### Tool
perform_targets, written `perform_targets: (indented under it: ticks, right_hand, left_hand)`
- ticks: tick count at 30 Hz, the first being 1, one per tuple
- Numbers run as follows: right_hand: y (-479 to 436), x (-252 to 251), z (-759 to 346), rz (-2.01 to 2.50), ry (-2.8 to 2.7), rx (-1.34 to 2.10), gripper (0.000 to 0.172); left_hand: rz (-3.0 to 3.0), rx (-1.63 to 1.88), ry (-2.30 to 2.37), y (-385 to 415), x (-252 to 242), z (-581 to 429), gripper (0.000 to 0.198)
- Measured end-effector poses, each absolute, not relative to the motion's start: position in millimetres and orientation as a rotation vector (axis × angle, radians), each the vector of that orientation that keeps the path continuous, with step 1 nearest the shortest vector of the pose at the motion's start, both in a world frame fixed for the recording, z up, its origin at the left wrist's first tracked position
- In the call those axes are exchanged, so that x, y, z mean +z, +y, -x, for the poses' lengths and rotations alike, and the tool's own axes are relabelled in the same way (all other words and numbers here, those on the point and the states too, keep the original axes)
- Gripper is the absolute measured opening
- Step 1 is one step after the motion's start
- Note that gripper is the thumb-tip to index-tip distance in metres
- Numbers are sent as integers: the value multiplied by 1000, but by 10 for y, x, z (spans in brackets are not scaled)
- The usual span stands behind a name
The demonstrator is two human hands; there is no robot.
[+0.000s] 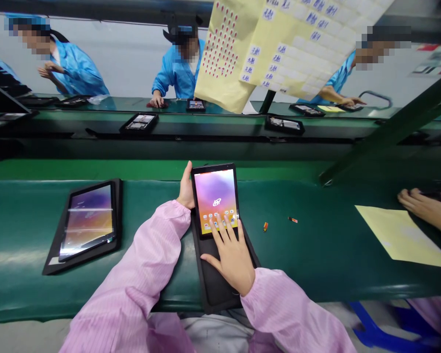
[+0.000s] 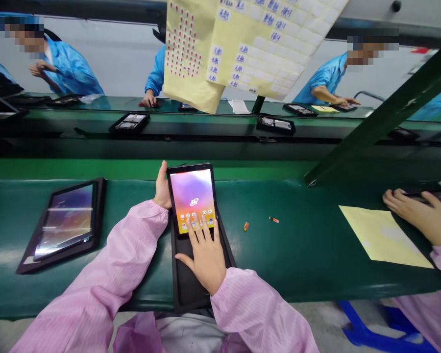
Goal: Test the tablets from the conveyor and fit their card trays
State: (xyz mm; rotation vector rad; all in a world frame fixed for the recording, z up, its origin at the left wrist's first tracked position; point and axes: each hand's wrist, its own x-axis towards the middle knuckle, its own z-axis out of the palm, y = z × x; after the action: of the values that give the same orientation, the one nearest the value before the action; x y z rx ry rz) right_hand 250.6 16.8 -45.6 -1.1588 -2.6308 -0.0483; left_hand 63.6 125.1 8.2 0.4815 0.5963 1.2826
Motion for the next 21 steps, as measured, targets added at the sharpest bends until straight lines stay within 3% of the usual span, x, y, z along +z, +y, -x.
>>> perform_targets:
  ticks: [13,21]
  right_hand:
    - [125,-410,-2517,1172,-2647,-39,82]
    - [191,-240,-2633,1050,-2506,-83,57]
  left_hand:
    - [-478,1269,559,1250,63,-640,79]
    - [-487,1297,578,1246,64,-635,65]
